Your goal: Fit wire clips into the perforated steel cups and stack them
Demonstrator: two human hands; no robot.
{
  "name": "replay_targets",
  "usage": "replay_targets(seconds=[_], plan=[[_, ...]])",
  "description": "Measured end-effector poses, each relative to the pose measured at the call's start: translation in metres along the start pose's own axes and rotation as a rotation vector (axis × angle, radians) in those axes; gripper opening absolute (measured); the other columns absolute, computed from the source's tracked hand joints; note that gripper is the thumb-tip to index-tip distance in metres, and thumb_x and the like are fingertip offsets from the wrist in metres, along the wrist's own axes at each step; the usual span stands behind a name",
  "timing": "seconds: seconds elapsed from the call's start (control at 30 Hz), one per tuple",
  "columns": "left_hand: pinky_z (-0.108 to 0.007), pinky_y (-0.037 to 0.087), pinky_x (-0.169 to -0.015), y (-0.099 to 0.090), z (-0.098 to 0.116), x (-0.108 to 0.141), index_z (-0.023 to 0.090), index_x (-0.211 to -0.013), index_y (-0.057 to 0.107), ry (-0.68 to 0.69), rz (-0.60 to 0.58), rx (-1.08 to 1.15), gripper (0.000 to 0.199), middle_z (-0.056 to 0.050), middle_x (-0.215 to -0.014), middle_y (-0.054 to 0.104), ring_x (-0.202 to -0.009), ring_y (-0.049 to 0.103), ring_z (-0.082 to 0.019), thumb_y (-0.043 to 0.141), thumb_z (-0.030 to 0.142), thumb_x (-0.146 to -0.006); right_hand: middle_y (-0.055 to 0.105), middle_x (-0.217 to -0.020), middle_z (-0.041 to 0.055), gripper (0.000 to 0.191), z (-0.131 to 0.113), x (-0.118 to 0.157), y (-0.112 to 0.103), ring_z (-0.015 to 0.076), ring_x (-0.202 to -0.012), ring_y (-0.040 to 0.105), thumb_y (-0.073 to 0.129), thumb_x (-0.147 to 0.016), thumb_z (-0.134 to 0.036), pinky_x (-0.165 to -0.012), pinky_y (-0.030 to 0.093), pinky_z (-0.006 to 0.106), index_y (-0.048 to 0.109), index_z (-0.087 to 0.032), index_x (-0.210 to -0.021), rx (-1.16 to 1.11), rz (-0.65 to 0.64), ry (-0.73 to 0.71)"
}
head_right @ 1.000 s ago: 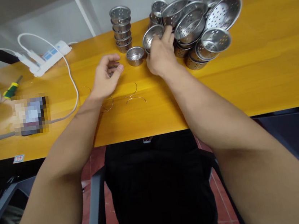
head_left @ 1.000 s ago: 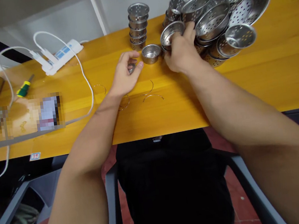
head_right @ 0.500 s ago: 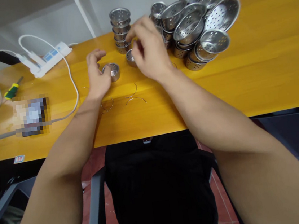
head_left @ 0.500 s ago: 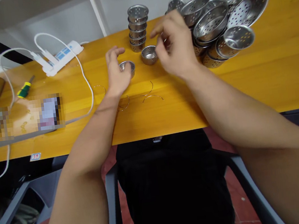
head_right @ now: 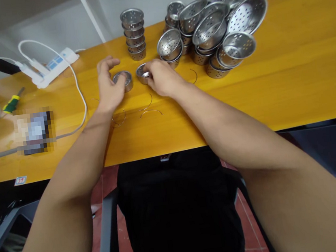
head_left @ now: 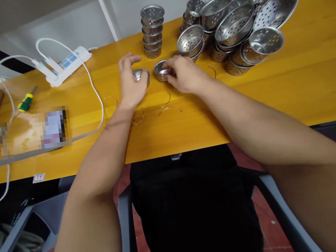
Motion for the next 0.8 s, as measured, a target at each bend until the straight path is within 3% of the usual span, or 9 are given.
replay_targets(seconds=[0.07, 0.13, 0.23, 0.33, 0.47, 0.57, 0.63, 0.7, 0.8], plan=[[-0.076, 0.045, -0.149, 0.001, 0.0, -0.001, 0.047, -0.141, 0.07, -0.003, 0.02, 0.001, 0.037, -0.008, -0.166, 0.072, -0.17, 0.058, -0.041, 0.081, 0.062, -0.109, 0.082, -0.146, 0.0194, 0.032, -0.011, 0.003, -0.009, 0.0485, -0.137, 0.075, 0.064, -0.122, -0.047, -0.122, 0.061, 0.064, 0.084, -0.031, -0.14, 0.008, 0.028, 0.004], [-0.075, 0.048, -0.148, 0.001, 0.005, -0.001, 0.047, -0.143, 0.07, 0.002, 0.005, 0.008, 0.044, -0.009, -0.163, 0.072, -0.167, 0.061, -0.041, 0.086, 0.064, -0.106, 0.082, -0.147, 0.0185, 0.039, -0.025, 0.007, -0.017, 0.049, -0.137, 0.074, 0.061, -0.123, -0.05, -0.12, 0.062, 0.066, 0.081, -0.035, -0.153, 0.017, 0.062, -0.004], [-0.068, 0.056, -0.142, 0.001, 0.022, 0.0, 0.044, -0.156, 0.063, 0.01, -0.081, 0.039, 0.066, -0.01, -0.163, 0.074, -0.159, 0.069, -0.04, 0.092, 0.068, -0.102, 0.081, -0.15, 0.0157, 0.053, -0.047, 0.016, -0.022, 0.0499, -0.135, 0.073, 0.069, -0.121, -0.061, -0.112, 0.066, 0.067, 0.071, -0.042, -0.17, 0.042, 0.038, -0.05], [-0.061, 0.062, -0.135, 0.001, 0.041, 0.002, 0.041, -0.163, 0.057, 0.019, -0.139, 0.089, 0.082, -0.011, -0.16, 0.076, -0.148, 0.076, -0.038, 0.095, 0.075, -0.099, 0.078, -0.153, 0.0152, 0.055, -0.062, 0.022, -0.019, 0.0479, -0.136, 0.074, 0.069, -0.12, -0.063, -0.112, 0.065, 0.064, 0.071, -0.041, -0.17, 0.014, -0.005, -0.115], [-0.06, 0.063, -0.133, 0.001, 0.051, 0.003, 0.041, -0.162, 0.058, -0.024, -0.155, 0.107, 0.086, -0.011, -0.155, 0.079, -0.144, 0.079, -0.038, 0.093, 0.088, -0.099, 0.077, -0.157, 0.0161, 0.057, -0.066, 0.027, -0.024, 0.0483, -0.138, 0.073, 0.068, -0.121, -0.055, -0.112, 0.065, 0.064, 0.068, -0.04, -0.176, -0.003, 0.047, -0.1], [-0.063, 0.067, -0.128, 0.002, 0.05, 0.002, 0.044, -0.16, 0.061, -0.075, -0.134, 0.137, 0.089, -0.01, -0.147, 0.082, -0.138, 0.081, -0.038, 0.094, 0.094, -0.095, 0.083, -0.148, 0.0141, 0.055, -0.06, 0.028, -0.038, 0.051, -0.134, 0.075, 0.073, -0.117, -0.048, -0.106, 0.066, 0.065, 0.072, -0.043, -0.172, 0.041, 0.065, -0.05], [-0.066, 0.069, -0.127, 0.002, 0.049, 0.001, 0.046, -0.156, 0.064, -0.111, -0.111, 0.189, 0.088, -0.008, -0.14, 0.083, -0.132, 0.083, -0.038, 0.097, 0.096, -0.091, 0.088, -0.136, 0.0119, 0.044, -0.051, 0.026, -0.041, 0.0486, -0.124, 0.079, 0.078, -0.112, -0.041, -0.101, 0.067, 0.062, 0.082, -0.04, -0.156, 0.024, -0.047, -0.098], [-0.066, 0.07, -0.129, 0.003, 0.048, -0.001, 0.047, -0.153, 0.066, -0.146, -0.085, 0.228, 0.087, -0.008, -0.138, 0.083, -0.132, 0.083, -0.038, 0.097, 0.098, -0.09, 0.088, -0.125, 0.009, 0.034, -0.041, 0.025, -0.035, 0.0408, -0.109, 0.082, 0.086, -0.103, -0.034, -0.094, 0.066, 0.053, 0.087, -0.034, -0.137, -0.032, -0.296, -0.21], [-0.065, 0.066, -0.137, 0.002, 0.051, -0.003, 0.049, -0.16, 0.064, -0.169, -0.066, 0.238, 0.088, -0.009, -0.148, 0.079, -0.144, 0.079, -0.039, 0.093, 0.098, -0.093, 0.085, -0.11, 0.0027, 0.036, -0.026, 0.025, -0.021, 0.0299, -0.096, 0.081, 0.096, -0.096, -0.033, -0.085, 0.064, 0.041, 0.088, -0.032, -0.131, -0.107, -0.553, -0.292]])
Point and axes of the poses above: each hand's wrist, its own x-axis away from the middle knuckle, its own y-axis out of the palm, z = x × y, the point moved 3 cm from there along -x, towards the middle knuckle
